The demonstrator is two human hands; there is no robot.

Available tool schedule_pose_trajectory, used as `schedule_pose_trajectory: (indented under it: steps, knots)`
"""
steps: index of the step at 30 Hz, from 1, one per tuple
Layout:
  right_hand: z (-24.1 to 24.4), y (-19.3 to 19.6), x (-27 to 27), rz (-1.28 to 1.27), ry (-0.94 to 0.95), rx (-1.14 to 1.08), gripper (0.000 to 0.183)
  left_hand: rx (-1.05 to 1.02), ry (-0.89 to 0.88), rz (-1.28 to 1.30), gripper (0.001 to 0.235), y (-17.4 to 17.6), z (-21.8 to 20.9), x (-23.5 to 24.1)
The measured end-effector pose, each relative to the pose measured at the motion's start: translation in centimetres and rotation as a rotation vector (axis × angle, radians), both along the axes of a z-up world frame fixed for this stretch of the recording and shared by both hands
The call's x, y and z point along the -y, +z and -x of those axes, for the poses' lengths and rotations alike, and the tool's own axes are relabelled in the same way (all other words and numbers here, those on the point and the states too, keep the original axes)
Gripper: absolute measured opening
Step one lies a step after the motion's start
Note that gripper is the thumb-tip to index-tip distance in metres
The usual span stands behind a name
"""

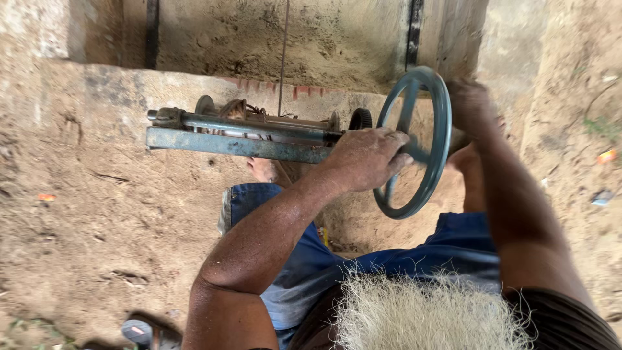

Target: The person operates a manual winch by turning a large wheel to wind a cable into a rectangular concrete well. The person sits on the ground and uses both hands to rotate the wheel continuously.

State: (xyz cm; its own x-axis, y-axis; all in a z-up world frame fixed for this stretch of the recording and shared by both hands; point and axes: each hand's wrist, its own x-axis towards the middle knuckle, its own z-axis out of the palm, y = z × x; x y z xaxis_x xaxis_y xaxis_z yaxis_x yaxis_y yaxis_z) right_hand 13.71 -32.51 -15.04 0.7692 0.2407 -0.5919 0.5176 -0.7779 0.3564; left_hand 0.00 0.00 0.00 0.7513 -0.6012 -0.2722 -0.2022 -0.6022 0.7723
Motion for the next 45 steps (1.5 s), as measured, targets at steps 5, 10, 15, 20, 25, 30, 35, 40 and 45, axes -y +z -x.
schedule_pose_trajectory:
  steps: [5,10,15,20,25,30,35,40,45]
  knots:
    - [8.1,12.0,1.7,-0.348,-0.131,-0.038,0.031,0.154,0.007,0.092,0.044,0.4,1.1,0.3]
    - [15.0,6.1,3.7,-0.476,-0.263,-0.767,0.043,0.099,-0.047,0.037,0.042,-0.5,2.2,1.1]
    - [9.2,-7.5,3.3,-0.027,-0.27,-0.187,0.065,0.106,-0.055,0.052,0.044,-2.1,2.3,2.2]
    - [2.0,-12.3,0.6,-0.196,-0.298,-0.089,0.054,0.083,-0.043,-0.124,0.038,-3.6,0.9,1.4]
    - [-1.5,-5.1,1.0,-0.283,-0.281,0.005,0.043,-0.055,0.012,-0.08,0.038,-3.7,-0.9,0.6]
    - [2.5,6.5,-0.3,-0.48,-0.136,0.098,0.033,0.052,0.01,0.019,0.037,-2.9,-1.0,1.7]
    - [12.4,13.7,0.6,-0.651,-0.084,0.061,0.03,0.129,0.02,0.019,0.041,-2.0,0.0,1.5]
    - [17.5,8.5,3.0,-0.488,-0.149,-0.452,0.036,0.053,-0.042,0.002,0.038,-1.9,1.0,1.9]
    - [16.6,-4.1,2.3,-0.576,-0.345,-0.674,0.026,0.561,0.086,0.165,0.043,-2.8,1.8,2.6]
